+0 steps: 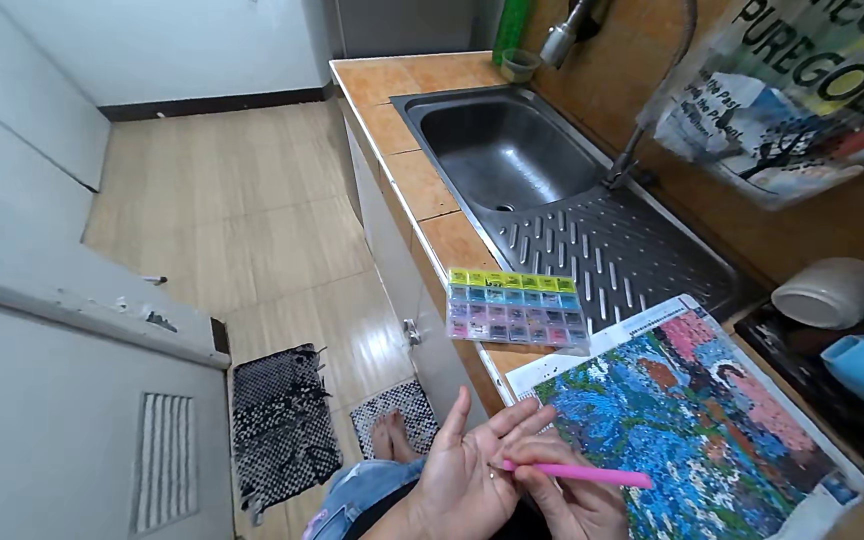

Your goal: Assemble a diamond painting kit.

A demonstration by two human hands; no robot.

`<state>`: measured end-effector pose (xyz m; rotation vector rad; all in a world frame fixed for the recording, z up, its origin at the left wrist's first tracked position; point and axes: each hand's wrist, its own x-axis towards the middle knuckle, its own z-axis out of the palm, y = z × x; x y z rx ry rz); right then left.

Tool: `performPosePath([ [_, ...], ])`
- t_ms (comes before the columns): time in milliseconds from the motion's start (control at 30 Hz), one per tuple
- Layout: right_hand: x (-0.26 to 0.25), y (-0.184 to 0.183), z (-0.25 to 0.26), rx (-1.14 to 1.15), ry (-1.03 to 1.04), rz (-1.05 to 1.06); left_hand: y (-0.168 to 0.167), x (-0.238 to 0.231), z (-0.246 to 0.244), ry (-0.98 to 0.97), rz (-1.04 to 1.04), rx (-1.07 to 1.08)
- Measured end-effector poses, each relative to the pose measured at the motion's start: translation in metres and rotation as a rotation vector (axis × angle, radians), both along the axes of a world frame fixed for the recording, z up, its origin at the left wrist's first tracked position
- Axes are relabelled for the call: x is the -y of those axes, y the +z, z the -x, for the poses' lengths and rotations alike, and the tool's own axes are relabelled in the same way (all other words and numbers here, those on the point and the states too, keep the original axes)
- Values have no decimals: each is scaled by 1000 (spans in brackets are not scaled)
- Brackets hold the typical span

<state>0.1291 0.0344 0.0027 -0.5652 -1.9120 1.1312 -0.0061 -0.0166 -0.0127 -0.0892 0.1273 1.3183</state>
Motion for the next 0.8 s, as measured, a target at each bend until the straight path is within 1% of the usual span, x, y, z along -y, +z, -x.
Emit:
performPosePath([
  [200,-1,-1,1,13,-5,-6,1,0,0,-7,28,-10],
  [267,0,1,1,6,-11,90,1,0,0,-10,39,-22],
  [400,5,10,5,-20,-26,384,5,-1,-1,-27,81,-52],
  [600,0,23,5,-102,-10,817,2,-3,-2,-31,19,-103],
  [700,-8,23,-5,-168,2,877,-2,-3,0,-28,-9,-109],
  [733,-12,24,-10,-180,-29,868,-3,-2,2,-18,22,-118],
  [800,-21,24,-24,-170,-151,816,-2,-2,3,29,171,-141],
])
